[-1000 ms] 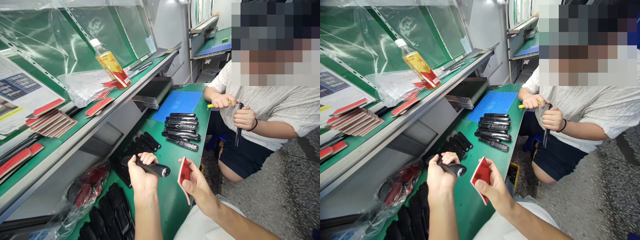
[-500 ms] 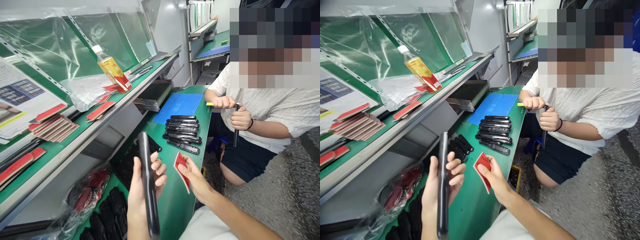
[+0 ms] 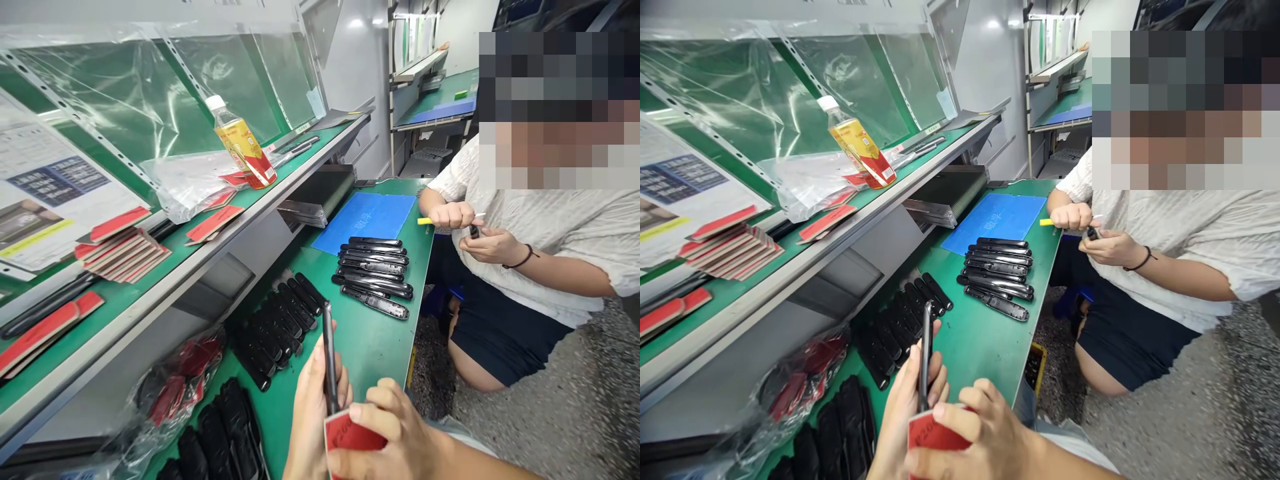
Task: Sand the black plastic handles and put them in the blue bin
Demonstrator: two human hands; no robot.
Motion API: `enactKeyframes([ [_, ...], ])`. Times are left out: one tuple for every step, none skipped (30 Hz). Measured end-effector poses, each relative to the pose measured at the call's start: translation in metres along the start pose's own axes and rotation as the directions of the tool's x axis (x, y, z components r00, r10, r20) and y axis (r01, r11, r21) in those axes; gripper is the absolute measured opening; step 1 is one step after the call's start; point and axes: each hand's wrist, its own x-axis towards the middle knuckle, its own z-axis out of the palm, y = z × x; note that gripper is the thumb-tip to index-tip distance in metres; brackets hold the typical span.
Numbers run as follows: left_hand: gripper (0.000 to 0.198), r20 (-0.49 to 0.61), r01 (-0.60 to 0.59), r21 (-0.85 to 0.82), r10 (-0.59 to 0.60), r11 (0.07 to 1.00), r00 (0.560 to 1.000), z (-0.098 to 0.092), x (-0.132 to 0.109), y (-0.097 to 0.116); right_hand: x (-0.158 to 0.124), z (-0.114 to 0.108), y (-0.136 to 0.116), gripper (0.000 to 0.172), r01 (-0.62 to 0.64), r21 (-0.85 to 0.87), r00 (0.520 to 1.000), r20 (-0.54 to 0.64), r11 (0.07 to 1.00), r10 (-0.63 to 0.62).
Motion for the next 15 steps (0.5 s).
enactKeyframes([
  [0.052, 0.006, 0.009, 0.008, -0.010, 1.000, 1.000, -0.003, -0.002, -0.003, 0.010, -0.008, 0.006, 0.050, -0.008, -0.028, 1.000, -0.019, 1.000, 0.007],
  [0.051, 0.023, 0.023, 0.028, -0.024, 0.999, 0.999, -0.008, -0.005, -0.006, 0.023, -0.020, 0.012, 0.050, -0.029, -0.060, 0.997, -0.078, 0.998, 0.024],
  [0.051, 0.060, 0.043, 0.061, -0.046, 0.997, 0.997, -0.014, -0.010, -0.010, 0.037, -0.035, 0.018, 0.047, -0.058, -0.095, 0.983, -0.179, 0.994, 0.040],
  [0.052, 0.119, 0.068, 0.094, -0.079, 0.993, 0.990, -0.022, -0.016, -0.014, 0.050, -0.051, 0.023, 0.042, -0.122, -0.151, 0.945, -0.319, 0.981, 0.068],
  [0.053, 0.188, 0.099, 0.117, -0.120, 0.988, 0.975, -0.031, -0.023, -0.018, 0.062, -0.066, 0.028, 0.038, -0.210, -0.194, 0.894, -0.435, 0.958, 0.108],
  [0.055, 0.251, 0.132, 0.117, -0.158, 0.984, 0.955, -0.042, -0.029, -0.022, 0.070, -0.078, 0.031, 0.037, -0.267, -0.190, 0.847, -0.513, 0.945, 0.136],
  [0.057, 0.289, 0.166, 0.080, -0.183, 0.983, 0.940, -0.053, -0.034, -0.026, 0.074, -0.087, 0.035, 0.038, -0.281, -0.154, 0.831, -0.533, 0.947, 0.160],
  [0.057, 0.301, 0.197, 0.006, -0.189, 0.980, 0.935, -0.065, -0.037, -0.029, 0.072, -0.092, 0.038, 0.039, -0.289, -0.132, 0.827, -0.533, 0.948, 0.178],
  [0.058, 0.288, 0.215, -0.093, -0.180, 0.972, 0.940, -0.078, -0.038, -0.032, 0.067, -0.091, 0.042, 0.040, -0.306, -0.110, 0.826, -0.525, 0.946, 0.206],
  [0.058, 0.250, 0.210, -0.198, -0.158, 0.958, 0.955, -0.091, -0.037, -0.033, 0.057, -0.088, 0.048, 0.040, -0.330, -0.086, 0.822, -0.516, 0.940, 0.241],
  [0.058, 0.184, 0.178, -0.288, -0.128, 0.941, 0.975, -0.104, -0.034, -0.034, 0.043, -0.081, 0.055, 0.041, -0.360, -0.061, 0.820, -0.496, 0.931, 0.285],
  [0.057, 0.085, 0.122, -0.342, -0.099, 0.932, 0.991, -0.119, -0.031, -0.033, 0.028, -0.073, 0.063, 0.040, -0.405, -0.023, 0.814, -0.465, 0.914, 0.349],
  [0.055, -0.042, 0.055, -0.346, -0.074, 0.937, 0.996, -0.135, -0.027, -0.031, 0.013, -0.064, 0.072, 0.040, -0.443, 0.014, 0.798, -0.450, 0.896, 0.402],
  [0.052, -0.184, -0.009, -0.299, -0.049, 0.954, 0.982, -0.152, -0.025, -0.027, -0.002, -0.056, 0.080, 0.040, -0.485, 0.048, 0.780, -0.428, 0.873, 0.456],
  [0.048, -0.329, -0.062, -0.211, -0.011, 0.975, 0.944, -0.170, -0.024, -0.021, -0.015, -0.049, 0.089, 0.041, -0.532, 0.070, 0.756, -0.409, 0.844, 0.510],
])
